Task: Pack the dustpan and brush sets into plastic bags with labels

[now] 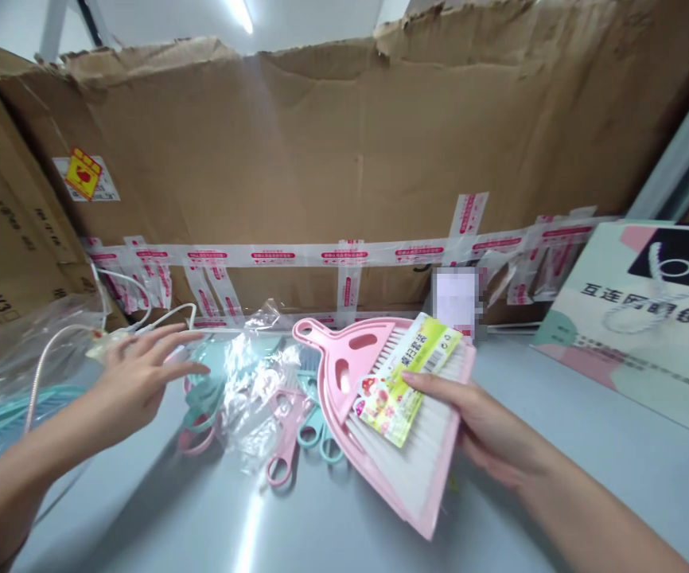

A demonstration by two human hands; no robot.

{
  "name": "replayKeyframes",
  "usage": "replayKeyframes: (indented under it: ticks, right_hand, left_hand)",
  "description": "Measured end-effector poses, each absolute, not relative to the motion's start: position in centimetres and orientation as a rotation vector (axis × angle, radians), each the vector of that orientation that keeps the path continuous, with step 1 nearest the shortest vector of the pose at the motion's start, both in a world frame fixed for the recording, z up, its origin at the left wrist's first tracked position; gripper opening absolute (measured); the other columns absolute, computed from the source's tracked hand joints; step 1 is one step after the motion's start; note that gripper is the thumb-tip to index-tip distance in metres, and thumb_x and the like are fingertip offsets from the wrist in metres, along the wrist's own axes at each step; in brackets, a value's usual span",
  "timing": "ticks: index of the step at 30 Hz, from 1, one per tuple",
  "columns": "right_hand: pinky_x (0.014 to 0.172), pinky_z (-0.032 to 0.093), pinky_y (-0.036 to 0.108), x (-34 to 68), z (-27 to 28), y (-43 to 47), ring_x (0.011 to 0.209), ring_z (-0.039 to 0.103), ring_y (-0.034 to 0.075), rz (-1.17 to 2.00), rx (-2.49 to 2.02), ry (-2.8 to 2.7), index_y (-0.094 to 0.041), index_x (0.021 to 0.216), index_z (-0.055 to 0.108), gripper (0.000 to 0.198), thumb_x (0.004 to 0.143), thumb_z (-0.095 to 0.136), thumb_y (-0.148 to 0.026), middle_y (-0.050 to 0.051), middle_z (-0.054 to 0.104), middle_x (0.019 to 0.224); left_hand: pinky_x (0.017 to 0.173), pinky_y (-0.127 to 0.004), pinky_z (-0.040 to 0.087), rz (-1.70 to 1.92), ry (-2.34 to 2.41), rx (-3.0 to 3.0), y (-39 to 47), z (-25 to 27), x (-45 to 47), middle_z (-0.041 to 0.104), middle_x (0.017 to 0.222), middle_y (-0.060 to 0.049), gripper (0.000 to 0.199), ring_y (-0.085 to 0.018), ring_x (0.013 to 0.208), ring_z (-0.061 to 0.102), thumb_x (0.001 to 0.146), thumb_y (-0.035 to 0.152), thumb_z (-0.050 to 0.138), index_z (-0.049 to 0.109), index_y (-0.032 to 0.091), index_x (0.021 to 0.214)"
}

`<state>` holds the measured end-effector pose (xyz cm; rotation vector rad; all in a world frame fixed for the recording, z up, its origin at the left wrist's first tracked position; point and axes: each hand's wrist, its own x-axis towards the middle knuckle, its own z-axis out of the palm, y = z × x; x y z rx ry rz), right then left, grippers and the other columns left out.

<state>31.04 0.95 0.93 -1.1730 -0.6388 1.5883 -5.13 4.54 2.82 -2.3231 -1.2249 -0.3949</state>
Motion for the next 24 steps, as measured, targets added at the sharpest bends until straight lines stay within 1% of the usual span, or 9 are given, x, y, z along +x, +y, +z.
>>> replayKeyframes:
  ticks: [3, 6, 8, 10, 12, 14, 17, 21, 24]
  right_hand:
    - [0.071, 0.057, 0.035, 30.0, 0.4, 0.6, 0.079, 0.068, 0.028, 1.651, -1.178, -0.674, -0.016, 0.088, 0.067, 0.027, 0.062, 0.072, -0.022, 0.013, 0.071, 0.089]
    - [0.072, 0.057, 0.035, 29.2, 0.2, 0.2, 0.079, 0.068, 0.026, 1.692, -1.173, -0.672, -0.015, 0.091, 0.066, 0.029, 0.063, 0.072, -0.018, 0.011, 0.071, 0.09]
    - [0.075, 0.056, 0.034, 29.0, 0.3, -0.1, 0.082, 0.068, 0.025, 1.716, -1.17, -0.688, -0.015, 0.095, 0.064, 0.031, 0.065, 0.072, -0.019, 0.011, 0.07, 0.094]
    - [0.077, 0.056, 0.033, 29.1, 0.5, -0.4, 0.084, 0.067, 0.024, 1.729, -1.182, -0.717, -0.015, 0.099, 0.063, 0.033, 0.067, 0.071, -0.021, 0.012, 0.07, 0.097]
    - [0.076, 0.056, 0.034, 29.3, 0.6, -0.7, 0.085, 0.067, 0.025, 1.721, -1.197, -0.739, -0.016, 0.1, 0.063, 0.034, 0.068, 0.071, -0.024, 0.012, 0.069, 0.099]
    - [0.076, 0.056, 0.034, 29.5, 0.6, -1.0, 0.086, 0.067, 0.025, 1.708, -1.2, -0.753, -0.016, 0.101, 0.062, 0.036, 0.068, 0.071, -0.026, 0.011, 0.069, 0.1]
    - [0.075, 0.056, 0.035, 29.6, 0.6, -1.3, 0.088, 0.066, 0.027, 1.708, -1.189, -0.769, -0.017, 0.103, 0.062, 0.039, 0.066, 0.072, -0.027, 0.011, 0.069, 0.099]
    - [0.076, 0.056, 0.037, 29.3, 0.5, -1.6, 0.089, 0.066, 0.028, 1.729, -1.151, -0.828, -0.017, 0.101, 0.063, 0.039, 0.065, 0.073, -0.027, 0.01, 0.07, 0.098]
    - [0.077, 0.056, 0.037, 29.0, 0.4, -1.9, 0.084, 0.067, 0.026, 1.765, -1.063, -0.923, -0.016, 0.095, 0.065, 0.033, 0.064, 0.074, -0.025, 0.009, 0.071, 0.093]
  left_hand:
    - [0.082, -0.055, 0.03, -0.475, -1.319, -2.159, 3.7, 3.5, -4.4, 0.056, 0.12, -0.011, 0.045, -0.035, 0.112, 0.044, 0.073, 0.0, 0.032, 0.063, 0.024, 0.095]
    - [0.079, -0.044, 0.038, -0.621, -1.258, -2.345, 2.2, 2.9, -1.0, 0.061, 0.106, -0.011, 0.025, -0.027, 0.097, 0.052, 0.084, 0.023, 0.04, 0.059, 0.02, 0.1]
    - [0.074, -0.039, 0.041, -0.566, -1.271, -2.521, 1.3, 1.9, 1.7, 0.061, 0.097, -0.009, 0.026, -0.024, 0.088, 0.053, 0.086, 0.035, 0.043, 0.059, 0.019, 0.097]
    - [0.071, -0.039, 0.042, -0.469, -1.327, -2.55, 0.8, 0.8, 3.7, 0.061, 0.092, -0.009, 0.029, -0.025, 0.084, 0.053, 0.083, 0.042, 0.046, 0.059, 0.017, 0.09]
    - [0.069, -0.04, 0.042, -0.384, -1.347, -2.482, 0.7, -0.2, 4.8, 0.061, 0.089, -0.009, 0.025, -0.026, 0.082, 0.052, 0.081, 0.038, 0.051, 0.059, 0.015, 0.085]
    - [0.066, -0.037, 0.042, -0.309, -1.319, -2.416, 1.0, -0.9, 5.0, 0.061, 0.084, -0.009, 0.012, -0.025, 0.078, 0.053, 0.08, 0.022, 0.05, 0.06, 0.014, 0.082]
    - [0.063, -0.032, 0.043, -0.308, -1.288, -2.384, 1.5, -1.4, 4.2, 0.061, 0.077, -0.007, 0.019, -0.021, 0.072, 0.054, 0.081, 0.006, 0.042, 0.059, 0.014, 0.078]
    - [0.06, -0.027, 0.043, -0.561, -1.358, -2.372, 2.1, -0.5, 2.2, 0.057, 0.072, -0.004, 0.018, -0.017, 0.068, 0.055, 0.085, 0.015, 0.041, 0.055, 0.015, 0.073]
    - [0.057, -0.024, 0.041, -0.753, -1.352, -2.301, 2.3, 0.6, 1.1, 0.054, 0.069, -0.001, 0.018, -0.013, 0.061, 0.052, 0.086, 0.016, 0.04, 0.052, 0.016, 0.072]
